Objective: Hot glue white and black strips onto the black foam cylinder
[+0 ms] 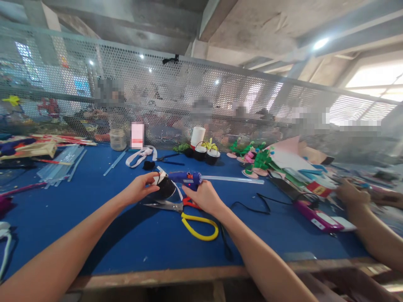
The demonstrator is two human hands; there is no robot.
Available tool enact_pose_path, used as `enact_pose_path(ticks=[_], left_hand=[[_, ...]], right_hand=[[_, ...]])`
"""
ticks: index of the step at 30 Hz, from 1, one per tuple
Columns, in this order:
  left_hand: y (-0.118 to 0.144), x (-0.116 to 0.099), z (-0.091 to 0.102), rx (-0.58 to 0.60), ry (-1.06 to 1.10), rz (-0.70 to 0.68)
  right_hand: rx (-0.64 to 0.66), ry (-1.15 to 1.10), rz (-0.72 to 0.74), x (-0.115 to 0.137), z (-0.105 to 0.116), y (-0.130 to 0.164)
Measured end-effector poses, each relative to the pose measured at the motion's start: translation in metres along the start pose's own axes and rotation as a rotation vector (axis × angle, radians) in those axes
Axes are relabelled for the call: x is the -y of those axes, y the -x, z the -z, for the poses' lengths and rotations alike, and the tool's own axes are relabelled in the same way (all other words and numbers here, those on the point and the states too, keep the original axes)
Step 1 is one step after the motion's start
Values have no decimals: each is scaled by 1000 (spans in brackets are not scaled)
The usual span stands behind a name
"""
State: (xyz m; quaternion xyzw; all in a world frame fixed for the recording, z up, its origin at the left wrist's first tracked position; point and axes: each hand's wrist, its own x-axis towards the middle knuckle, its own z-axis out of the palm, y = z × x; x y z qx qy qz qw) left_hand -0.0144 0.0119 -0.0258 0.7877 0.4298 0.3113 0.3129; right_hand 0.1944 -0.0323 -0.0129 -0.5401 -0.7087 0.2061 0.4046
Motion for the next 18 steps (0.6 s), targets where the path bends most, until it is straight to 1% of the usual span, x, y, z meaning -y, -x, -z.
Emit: enact_pose_path(ticks=[3, 7, 12, 18], left_hand=[[0, 1, 0, 18, 28, -12], [-1, 5, 1, 2, 35, 8], [-1, 6, 2, -5, 55, 11], [-2, 6, 5, 8, 57, 7]], right_hand=[[33, -4, -4, 1, 0, 1], [-18, 13, -4, 2, 2, 1], [37, -9, -29, 1, 2, 0], [-32, 14, 11, -7, 1, -4]])
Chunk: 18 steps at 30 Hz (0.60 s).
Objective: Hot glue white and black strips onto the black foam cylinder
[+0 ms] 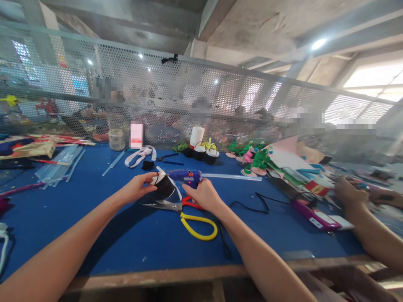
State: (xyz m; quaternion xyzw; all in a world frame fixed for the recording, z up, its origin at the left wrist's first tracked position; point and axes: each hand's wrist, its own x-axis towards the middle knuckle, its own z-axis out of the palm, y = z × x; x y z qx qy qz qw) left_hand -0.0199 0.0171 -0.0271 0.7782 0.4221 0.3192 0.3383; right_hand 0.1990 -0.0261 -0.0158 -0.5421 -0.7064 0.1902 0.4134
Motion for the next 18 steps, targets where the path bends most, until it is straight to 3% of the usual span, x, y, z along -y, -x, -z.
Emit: enact_pose_path(ticks=[18], left_hand=[[-1, -3, -1, 18, -21, 4]], right_hand=[[36, -9, -18, 2, 0, 3]])
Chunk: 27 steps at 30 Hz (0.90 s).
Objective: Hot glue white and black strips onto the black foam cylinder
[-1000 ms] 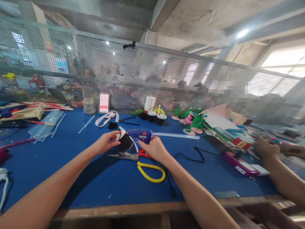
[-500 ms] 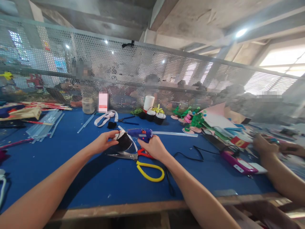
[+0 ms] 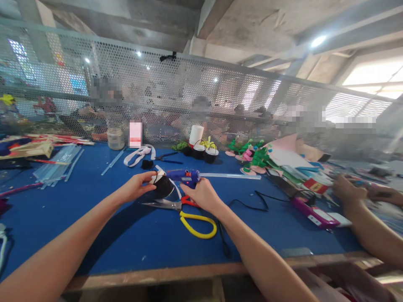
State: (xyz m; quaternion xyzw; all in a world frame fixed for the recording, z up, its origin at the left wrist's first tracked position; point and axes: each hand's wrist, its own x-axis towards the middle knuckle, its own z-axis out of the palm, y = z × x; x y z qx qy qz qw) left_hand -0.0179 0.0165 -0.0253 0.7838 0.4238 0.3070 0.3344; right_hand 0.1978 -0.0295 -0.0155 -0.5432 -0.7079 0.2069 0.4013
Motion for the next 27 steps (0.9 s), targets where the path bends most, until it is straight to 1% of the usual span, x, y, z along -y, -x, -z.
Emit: enact_pose_path(ticks=[4, 8, 11, 14, 16, 18, 19, 21, 22, 24, 27], left_hand=[[1, -2, 1, 29, 8, -1], [1, -2, 1, 9, 62, 1], [0, -1, -1, -8, 75, 3], [0, 0, -2, -37, 64, 7], [0, 0, -2, -51, 49, 6], [0, -1, -3, -54, 14, 1], [0, -1, -3, -54, -16, -3], [1, -4, -4, -55, -92, -16], [2, -6, -4, -54, -134, -25], [4, -11, -5, -47, -212, -47], [8, -20, -6, -28, -334, -64]], right_hand=[[-13, 16, -11, -4, 1, -5], [15, 6, -61, -5, 1, -7], [71, -53, -117, -3, 3, -7], [115, -177, -156, -4, 7, -8], [61, -292, -173, -9, 9, -12], [-48, -362, -178, -20, 10, -18], [-104, -355, -183, -26, 11, -21], [-181, -227, -224, -38, 11, -28], [-187, -125, -270, -44, 10, -31], [-130, 96, -366, -51, 10, -35], [20, 340, -450, -53, 9, -38]])
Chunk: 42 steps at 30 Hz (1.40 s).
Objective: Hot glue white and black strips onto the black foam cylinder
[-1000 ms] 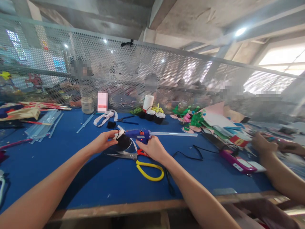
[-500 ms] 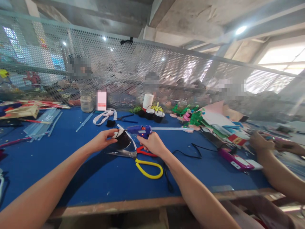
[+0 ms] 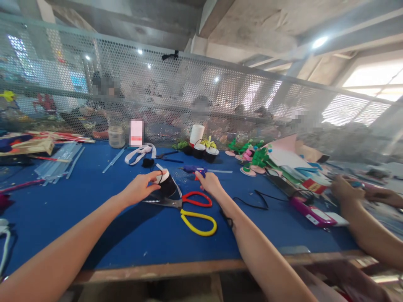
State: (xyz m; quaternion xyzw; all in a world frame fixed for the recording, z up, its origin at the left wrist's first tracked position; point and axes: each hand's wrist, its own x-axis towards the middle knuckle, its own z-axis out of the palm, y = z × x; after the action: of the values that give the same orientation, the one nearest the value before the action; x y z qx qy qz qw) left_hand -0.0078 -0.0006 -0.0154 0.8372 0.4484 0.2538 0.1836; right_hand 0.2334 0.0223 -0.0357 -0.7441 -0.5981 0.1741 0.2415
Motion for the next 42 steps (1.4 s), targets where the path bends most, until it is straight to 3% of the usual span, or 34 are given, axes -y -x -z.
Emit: enact_pose_path(ticks=[3, 6, 9, 12, 14, 17, 21, 23, 29, 32, 37, 42], left_hand=[[2, -9, 1, 15, -65, -1], [4, -14, 0, 20, -121, -25], [4, -16, -1, 21, -171, -51], [5, -17, -2, 28, -184, -90], [6, -18, -3, 22, -187, -111], [7, -20, -3, 10, -211, -130], [7, -21, -4, 16, -241, -157], [7, -20, -5, 14, -231, -172], [5, -9, -4, -9, -31, -86], [4, -5, -2, -53, 68, -49], [2, -7, 1, -54, 302, -48], [4, -14, 4, 16, 427, -54]], right_hand=[[6, 100, -26, 2, 2, 1], [-134, 216, -4, 6, 6, 8], [-234, 127, 327, 18, 8, 22], [-153, -158, 731, 40, 7, 34], [-121, -195, 836, 59, 5, 37], [-66, -78, 782, 86, 5, 35], [316, 4, 681, 105, 8, 30], [390, -143, 642, 105, 8, 29], [174, -725, 420, 83, 0, 24], [105, -788, 373, 67, 0, 22], [-57, -774, 427, 52, 1, 27], [-29, -870, 391, 50, 1, 32]])
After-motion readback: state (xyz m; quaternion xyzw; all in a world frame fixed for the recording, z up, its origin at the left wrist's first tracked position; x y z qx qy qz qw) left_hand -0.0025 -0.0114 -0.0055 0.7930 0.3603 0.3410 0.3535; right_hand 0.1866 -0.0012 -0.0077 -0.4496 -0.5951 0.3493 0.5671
